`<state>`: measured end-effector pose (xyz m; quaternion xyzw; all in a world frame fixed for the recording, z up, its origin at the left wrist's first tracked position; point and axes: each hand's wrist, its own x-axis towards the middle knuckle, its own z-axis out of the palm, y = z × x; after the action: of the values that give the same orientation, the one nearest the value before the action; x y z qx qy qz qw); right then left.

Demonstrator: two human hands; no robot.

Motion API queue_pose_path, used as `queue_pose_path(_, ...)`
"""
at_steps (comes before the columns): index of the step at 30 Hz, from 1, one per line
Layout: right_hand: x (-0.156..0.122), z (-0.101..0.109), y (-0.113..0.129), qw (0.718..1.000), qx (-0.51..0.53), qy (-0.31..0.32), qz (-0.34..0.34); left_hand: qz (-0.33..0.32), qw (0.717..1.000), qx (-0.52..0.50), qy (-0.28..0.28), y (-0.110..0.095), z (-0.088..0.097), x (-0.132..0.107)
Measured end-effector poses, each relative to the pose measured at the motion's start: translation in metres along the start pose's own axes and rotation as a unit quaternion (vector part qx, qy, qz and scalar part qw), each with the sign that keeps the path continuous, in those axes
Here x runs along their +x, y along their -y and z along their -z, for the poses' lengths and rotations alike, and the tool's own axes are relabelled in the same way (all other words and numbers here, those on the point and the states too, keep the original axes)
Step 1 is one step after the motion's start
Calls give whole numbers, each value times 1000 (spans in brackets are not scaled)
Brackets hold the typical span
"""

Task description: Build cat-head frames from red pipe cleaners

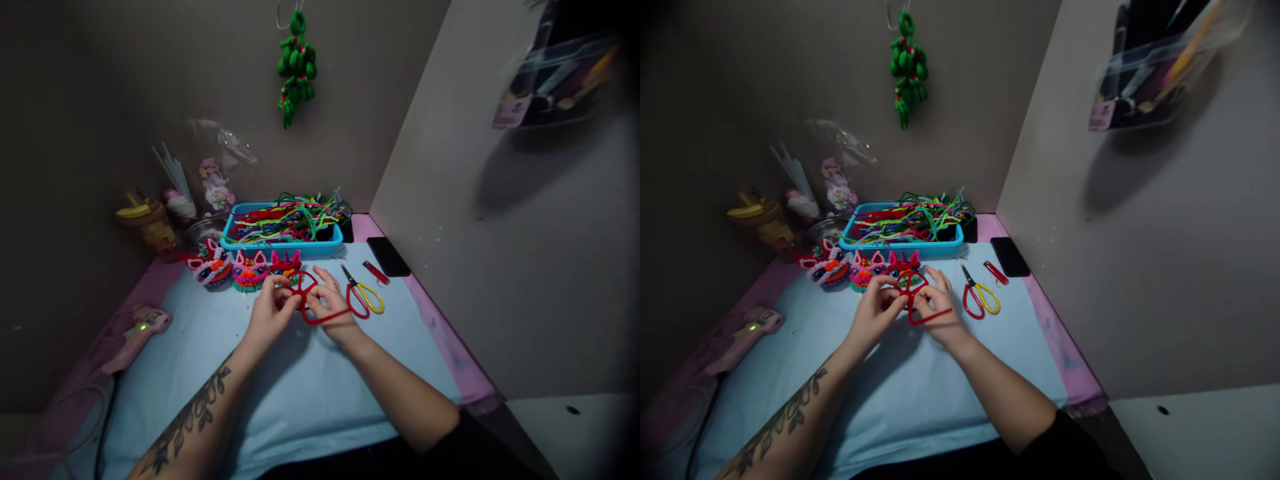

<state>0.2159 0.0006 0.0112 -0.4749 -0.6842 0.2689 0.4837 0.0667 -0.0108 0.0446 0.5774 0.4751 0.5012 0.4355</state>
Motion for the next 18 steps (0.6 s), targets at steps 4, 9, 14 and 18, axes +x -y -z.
queue_pose_path(4,-1,8,15,999,-6,-28,40,41,996,-73,-34,-2,0,3)
queue_pose_path(9,-6,8,24,992,-60,-10,111,67,991,-110,-44,-1,0,4)
queue_pose_path(14,-5,12,25,989,-60,-52,122,67,992,-109,-20,-4,-1,2)
queue_pose_path(18,1,16,19,997,16,-61,35,63,993,-85,58,-9,-1,-1)
